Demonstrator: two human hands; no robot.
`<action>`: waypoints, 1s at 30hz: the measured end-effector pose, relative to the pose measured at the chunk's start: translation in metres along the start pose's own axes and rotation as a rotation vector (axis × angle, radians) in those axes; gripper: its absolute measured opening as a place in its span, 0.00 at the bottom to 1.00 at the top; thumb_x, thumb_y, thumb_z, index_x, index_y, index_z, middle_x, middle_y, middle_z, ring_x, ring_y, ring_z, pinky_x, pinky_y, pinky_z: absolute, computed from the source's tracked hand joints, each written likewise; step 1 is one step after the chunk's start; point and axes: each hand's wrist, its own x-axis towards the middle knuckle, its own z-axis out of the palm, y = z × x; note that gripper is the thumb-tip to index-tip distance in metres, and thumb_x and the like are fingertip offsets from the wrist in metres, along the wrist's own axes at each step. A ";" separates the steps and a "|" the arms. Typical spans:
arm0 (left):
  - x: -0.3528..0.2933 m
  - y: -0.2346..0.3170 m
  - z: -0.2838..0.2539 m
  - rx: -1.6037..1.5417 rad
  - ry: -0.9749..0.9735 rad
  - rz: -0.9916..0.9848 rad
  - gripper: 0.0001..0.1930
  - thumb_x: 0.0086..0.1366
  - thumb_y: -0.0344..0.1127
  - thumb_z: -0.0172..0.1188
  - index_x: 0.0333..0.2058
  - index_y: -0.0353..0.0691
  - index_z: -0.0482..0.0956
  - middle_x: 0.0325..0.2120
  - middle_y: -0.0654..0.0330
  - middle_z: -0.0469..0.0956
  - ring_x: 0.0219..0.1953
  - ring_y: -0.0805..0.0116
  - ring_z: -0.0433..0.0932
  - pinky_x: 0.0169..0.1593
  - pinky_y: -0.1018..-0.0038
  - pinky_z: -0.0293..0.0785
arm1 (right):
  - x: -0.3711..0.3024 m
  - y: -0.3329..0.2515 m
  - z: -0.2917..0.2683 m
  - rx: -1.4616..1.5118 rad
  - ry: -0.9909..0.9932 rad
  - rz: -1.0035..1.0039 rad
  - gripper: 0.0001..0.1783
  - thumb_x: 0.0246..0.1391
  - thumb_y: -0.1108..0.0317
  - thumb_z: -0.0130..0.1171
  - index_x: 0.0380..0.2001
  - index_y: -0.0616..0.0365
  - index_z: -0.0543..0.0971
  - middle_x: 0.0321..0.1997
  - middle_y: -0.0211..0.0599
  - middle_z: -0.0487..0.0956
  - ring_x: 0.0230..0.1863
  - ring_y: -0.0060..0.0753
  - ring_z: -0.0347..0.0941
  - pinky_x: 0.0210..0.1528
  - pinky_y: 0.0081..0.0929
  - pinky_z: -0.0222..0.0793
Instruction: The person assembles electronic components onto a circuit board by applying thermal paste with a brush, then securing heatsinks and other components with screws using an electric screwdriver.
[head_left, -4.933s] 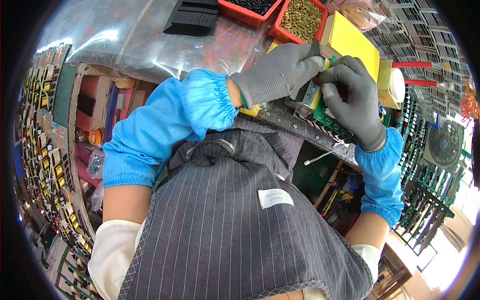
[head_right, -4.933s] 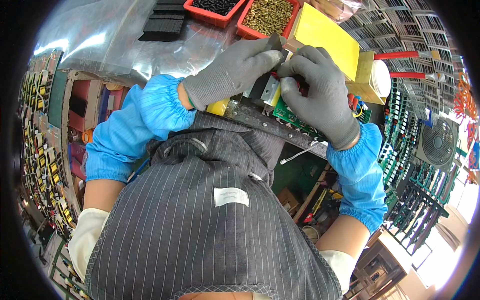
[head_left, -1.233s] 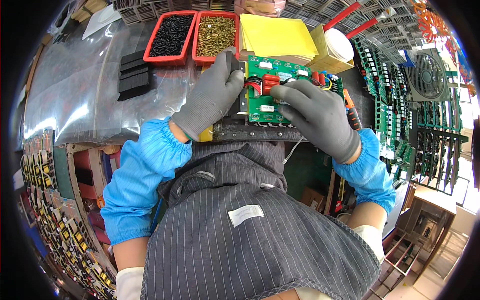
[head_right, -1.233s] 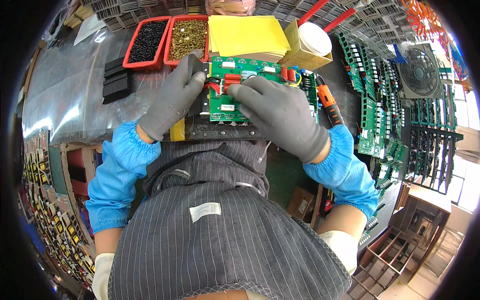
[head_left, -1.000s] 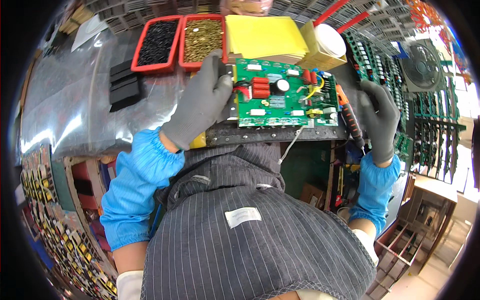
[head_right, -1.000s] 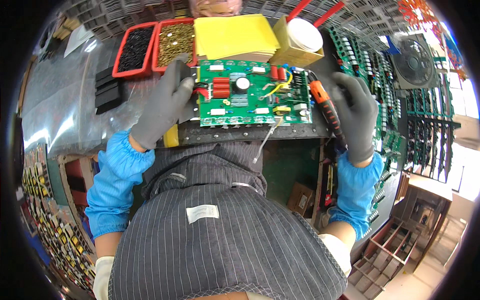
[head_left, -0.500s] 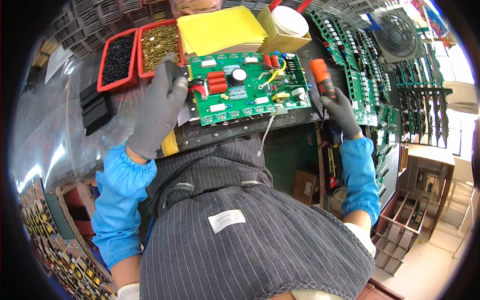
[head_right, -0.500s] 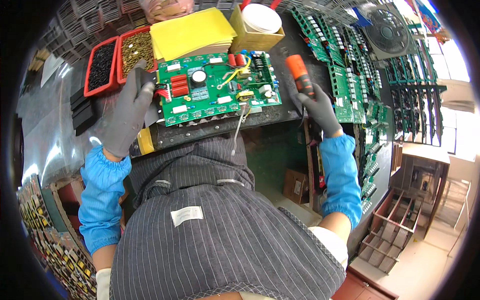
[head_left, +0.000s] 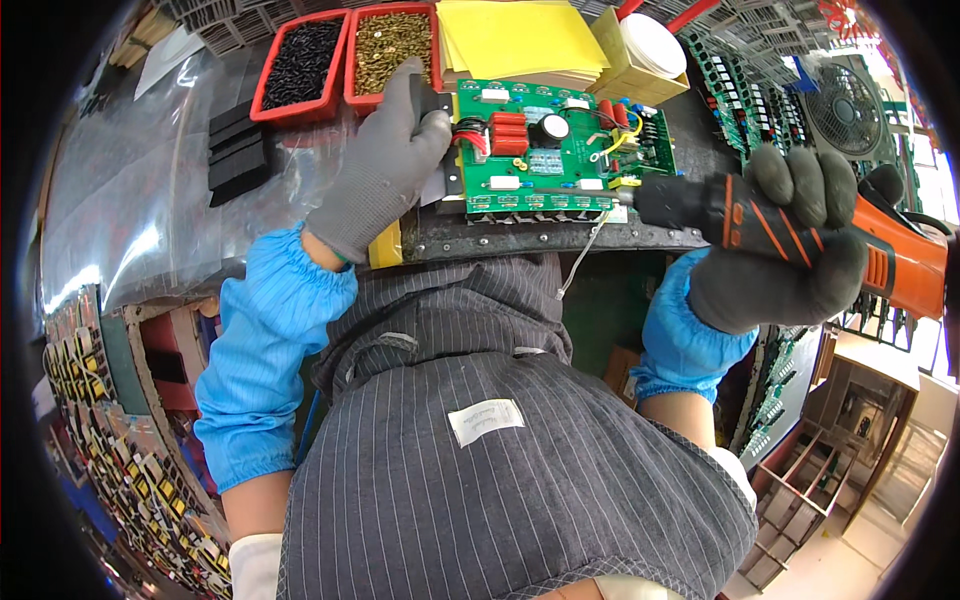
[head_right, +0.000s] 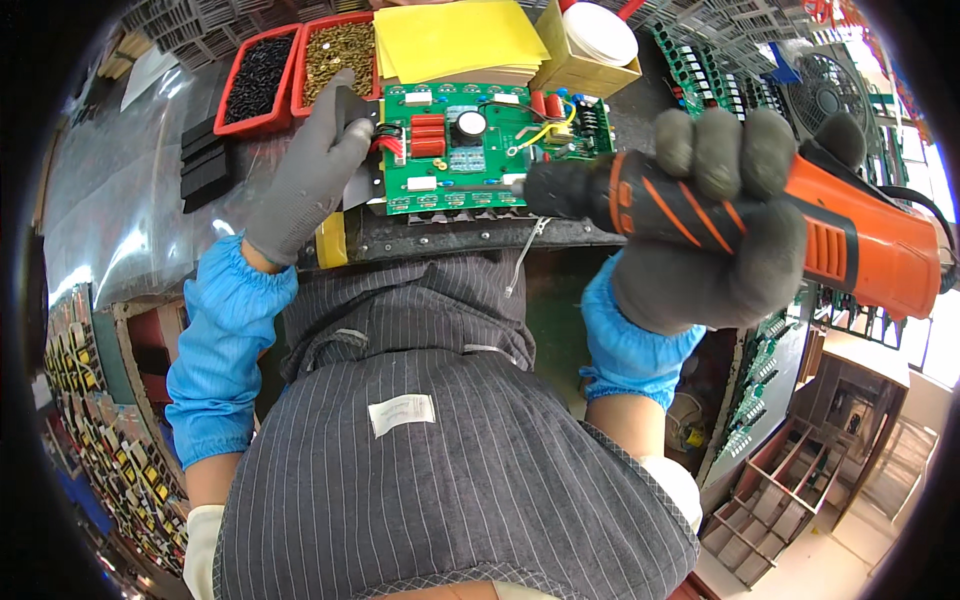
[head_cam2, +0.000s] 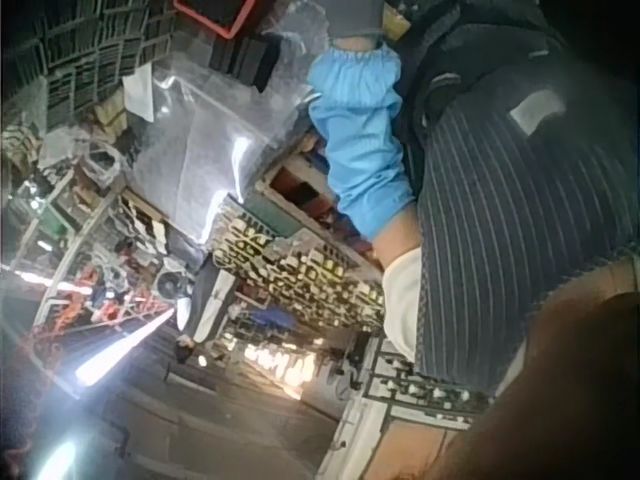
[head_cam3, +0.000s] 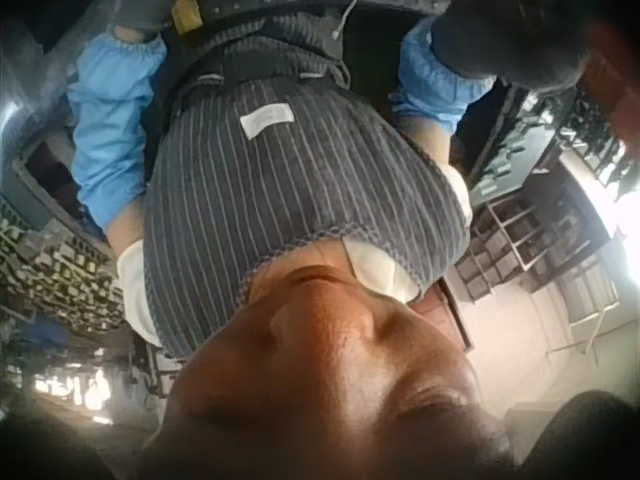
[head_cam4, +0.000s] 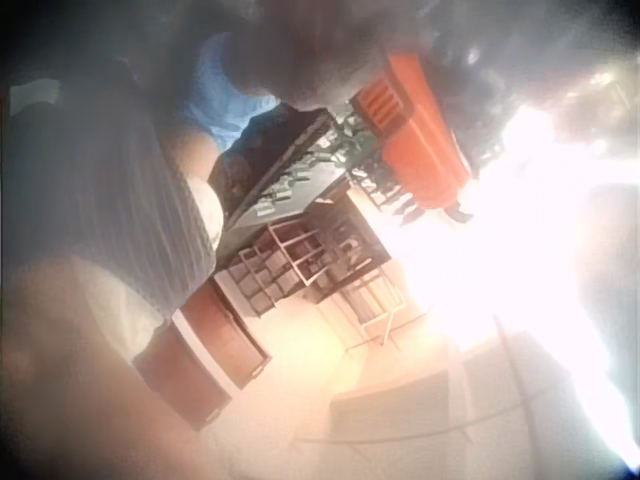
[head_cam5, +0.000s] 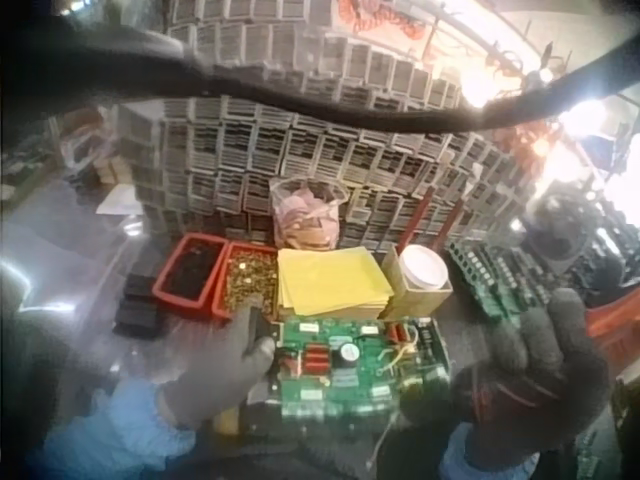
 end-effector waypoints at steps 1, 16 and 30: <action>-0.001 0.008 -0.002 0.047 -0.018 -0.019 0.29 0.71 0.37 0.49 0.67 0.35 0.57 0.50 0.44 0.72 0.52 0.59 0.74 0.56 0.68 0.70 | 0.001 0.006 0.002 -0.062 -0.033 -0.021 0.37 0.55 0.66 0.60 0.67 0.48 0.59 0.38 0.29 0.67 0.35 0.25 0.67 0.41 0.33 0.67; 0.000 0.006 0.000 0.043 0.003 0.025 0.30 0.70 0.35 0.49 0.68 0.35 0.53 0.52 0.37 0.71 0.55 0.51 0.75 0.58 0.64 0.70 | -0.006 0.019 0.028 -0.361 0.080 0.020 0.19 0.48 0.62 0.67 0.34 0.50 0.65 0.30 0.23 0.62 0.32 0.19 0.62 0.40 0.26 0.61; 0.001 0.008 -0.003 -0.105 -0.102 0.146 0.18 0.69 0.26 0.46 0.57 0.39 0.68 0.45 0.57 0.74 0.48 0.69 0.74 0.56 0.71 0.70 | 0.021 0.035 0.026 -0.091 -0.001 -0.071 0.22 0.58 0.63 0.59 0.53 0.57 0.67 0.38 0.32 0.70 0.38 0.28 0.69 0.45 0.37 0.69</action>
